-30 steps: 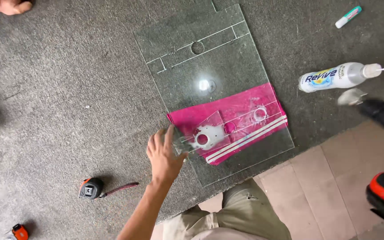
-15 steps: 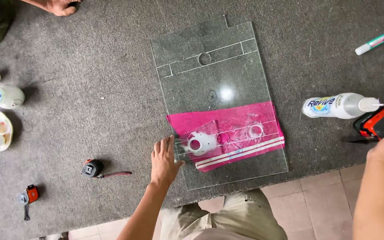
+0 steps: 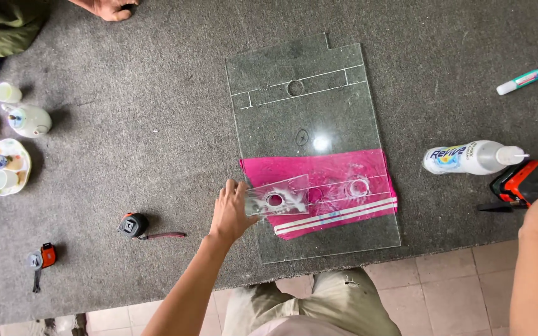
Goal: Drilling holes into a glass pane, measuring dimensions, and cleaning the surface
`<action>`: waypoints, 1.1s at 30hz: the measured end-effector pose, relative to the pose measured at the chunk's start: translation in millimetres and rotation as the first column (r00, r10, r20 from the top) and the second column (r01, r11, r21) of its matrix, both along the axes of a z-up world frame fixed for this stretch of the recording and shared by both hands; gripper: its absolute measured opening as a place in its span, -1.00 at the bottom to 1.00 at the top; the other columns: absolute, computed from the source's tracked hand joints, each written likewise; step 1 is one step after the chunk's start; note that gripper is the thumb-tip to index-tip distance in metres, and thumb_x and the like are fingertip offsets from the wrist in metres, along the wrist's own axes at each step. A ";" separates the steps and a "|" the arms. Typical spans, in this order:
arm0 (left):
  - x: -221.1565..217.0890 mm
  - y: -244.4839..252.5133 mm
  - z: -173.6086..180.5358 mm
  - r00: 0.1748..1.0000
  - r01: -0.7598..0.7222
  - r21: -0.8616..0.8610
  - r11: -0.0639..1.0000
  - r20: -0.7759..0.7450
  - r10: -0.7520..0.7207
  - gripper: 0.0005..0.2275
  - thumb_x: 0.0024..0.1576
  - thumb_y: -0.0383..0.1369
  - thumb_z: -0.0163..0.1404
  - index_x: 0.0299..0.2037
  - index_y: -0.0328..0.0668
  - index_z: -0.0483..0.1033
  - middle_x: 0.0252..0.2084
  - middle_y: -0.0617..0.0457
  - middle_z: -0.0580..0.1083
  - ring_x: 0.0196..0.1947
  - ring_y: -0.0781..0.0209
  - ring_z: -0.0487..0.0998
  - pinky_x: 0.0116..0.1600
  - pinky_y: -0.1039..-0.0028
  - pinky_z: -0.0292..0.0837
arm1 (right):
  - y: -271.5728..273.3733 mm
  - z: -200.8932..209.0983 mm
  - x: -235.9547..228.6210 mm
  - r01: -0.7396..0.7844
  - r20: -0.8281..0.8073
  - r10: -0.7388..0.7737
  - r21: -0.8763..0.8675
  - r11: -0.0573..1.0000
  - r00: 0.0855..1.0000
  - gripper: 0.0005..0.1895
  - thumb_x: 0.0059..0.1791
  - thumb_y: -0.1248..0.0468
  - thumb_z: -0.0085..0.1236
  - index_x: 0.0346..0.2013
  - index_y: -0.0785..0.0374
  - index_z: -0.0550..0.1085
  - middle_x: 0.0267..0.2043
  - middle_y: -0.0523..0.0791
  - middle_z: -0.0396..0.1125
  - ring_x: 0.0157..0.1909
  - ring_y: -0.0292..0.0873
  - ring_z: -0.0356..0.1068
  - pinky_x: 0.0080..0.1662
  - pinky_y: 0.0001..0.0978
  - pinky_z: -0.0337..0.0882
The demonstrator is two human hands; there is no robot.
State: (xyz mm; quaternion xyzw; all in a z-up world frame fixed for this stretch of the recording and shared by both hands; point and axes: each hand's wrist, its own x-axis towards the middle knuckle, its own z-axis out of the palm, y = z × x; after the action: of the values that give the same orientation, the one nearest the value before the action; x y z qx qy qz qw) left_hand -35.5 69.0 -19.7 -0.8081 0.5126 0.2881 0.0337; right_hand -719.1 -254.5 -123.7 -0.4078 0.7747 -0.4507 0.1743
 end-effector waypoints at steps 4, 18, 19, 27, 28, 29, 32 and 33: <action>17.1 3.1 5.2 0.939 -0.168 -0.071 0.983 -0.315 0.138 -0.43 0.03 -0.17 0.47 0.24 -0.05 0.58 0.01 0.00 0.49 -0.21 -0.04 0.71 0.07 0.01 0.78 | 19.4 -20.8 -19.0 -0.344 -0.252 0.313 -0.093 0.934 0.916 -0.35 0.57 -0.15 0.27 0.28 0.53 0.62 0.26 0.23 0.57 0.29 0.14 0.59 0.18 -0.09 0.56; 86.6 291.9 51.0 0.410 -0.862 -0.052 0.505 -0.657 0.633 -0.81 0.35 -0.37 0.14 -0.25 -0.34 0.69 -0.38 0.08 0.53 -0.33 0.29 0.47 -0.18 0.46 0.35 | 302.2 98.1 396.7 -0.809 -0.313 0.949 0.545 0.222 0.049 -0.22 0.10 -0.03 0.17 0.62 -0.13 0.22 0.30 0.01 0.28 0.02 0.09 0.36 0.00 0.02 0.41; 91.1 323.7 37.0 0.407 -0.863 -0.050 0.503 -0.658 0.633 -0.81 0.35 -0.37 0.14 -0.25 -0.34 0.69 -0.38 0.08 0.53 -0.33 0.29 0.47 -0.18 0.46 0.35 | 300.2 98.9 411.2 -0.808 -0.314 0.948 0.547 0.220 0.046 -0.22 0.10 -0.03 0.17 0.62 -0.13 0.22 0.30 0.01 0.28 0.02 0.09 0.36 0.00 0.02 0.41; 101.2 526.7 -82.4 0.172 -0.976 0.004 0.218 -0.600 0.781 -0.70 0.38 -0.22 0.14 -0.08 -0.38 0.76 -0.49 -0.07 0.42 -0.43 0.20 0.48 -0.05 0.32 0.64 | 323.0 96.5 463.5 -0.684 -0.393 0.906 0.705 0.188 -0.157 -0.08 0.07 -0.16 0.19 0.68 -0.16 0.09 0.38 -0.01 0.19 0.11 0.04 0.30 -0.03 -0.03 0.40; 100.6 538.2 -94.0 0.167 -0.977 0.006 0.214 -0.605 0.779 -0.70 0.38 -0.22 0.14 -0.08 -0.38 0.76 -0.49 -0.07 0.42 -0.43 0.20 0.48 -0.05 0.32 0.64 | 322.9 97.3 464.0 -0.683 -0.397 0.903 0.706 0.189 -0.162 -0.08 0.07 -0.16 0.19 0.68 -0.16 0.09 0.38 -0.01 0.19 0.11 0.04 0.30 -0.03 -0.03 0.40; 99.6 549.4 -105.9 0.163 -0.980 -0.013 0.198 -0.620 0.767 -0.71 0.38 -0.21 0.13 -0.10 -0.36 0.73 -0.53 -0.11 0.45 -0.48 0.15 0.51 -0.17 0.38 0.54 | 322.6 98.0 464.1 -0.696 -0.391 0.907 0.696 0.178 -0.158 -0.10 0.07 -0.12 0.20 0.67 -0.19 0.10 0.36 -0.01 0.21 0.10 0.04 0.32 -0.03 -0.03 0.40; 104.4 572.9 -138.1 0.156 -0.985 -0.044 0.167 -0.638 0.754 -0.71 0.38 -0.18 0.12 -0.13 -0.30 0.70 -0.59 -0.18 0.48 -0.58 0.06 0.56 -0.34 0.47 0.39 | 315.2 87.4 471.3 -0.702 -0.401 0.905 0.685 0.195 -0.140 -0.13 0.09 -0.09 0.20 0.67 -0.28 0.08 0.35 0.00 0.22 0.12 0.04 0.33 0.00 -0.05 0.44; 107.3 577.2 -149.1 0.157 -0.986 -0.060 0.154 -0.638 0.754 -0.71 0.37 -0.16 0.12 -0.13 -0.27 0.69 -0.62 -0.21 0.49 -0.62 0.03 0.57 -0.39 0.49 0.34 | 310.1 81.7 474.6 -0.697 -0.416 0.901 0.682 0.221 -0.122 -0.13 0.11 -0.10 0.18 0.68 -0.34 0.06 0.36 0.01 0.21 0.15 0.03 0.33 0.05 -0.06 0.48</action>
State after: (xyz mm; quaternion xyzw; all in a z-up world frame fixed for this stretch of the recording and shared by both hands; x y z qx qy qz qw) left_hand 71.8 646.1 -168.8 -0.8310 -0.0404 0.2977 -0.4682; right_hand -244.5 55.7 -42.0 -0.9140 0.3837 0.0805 0.1044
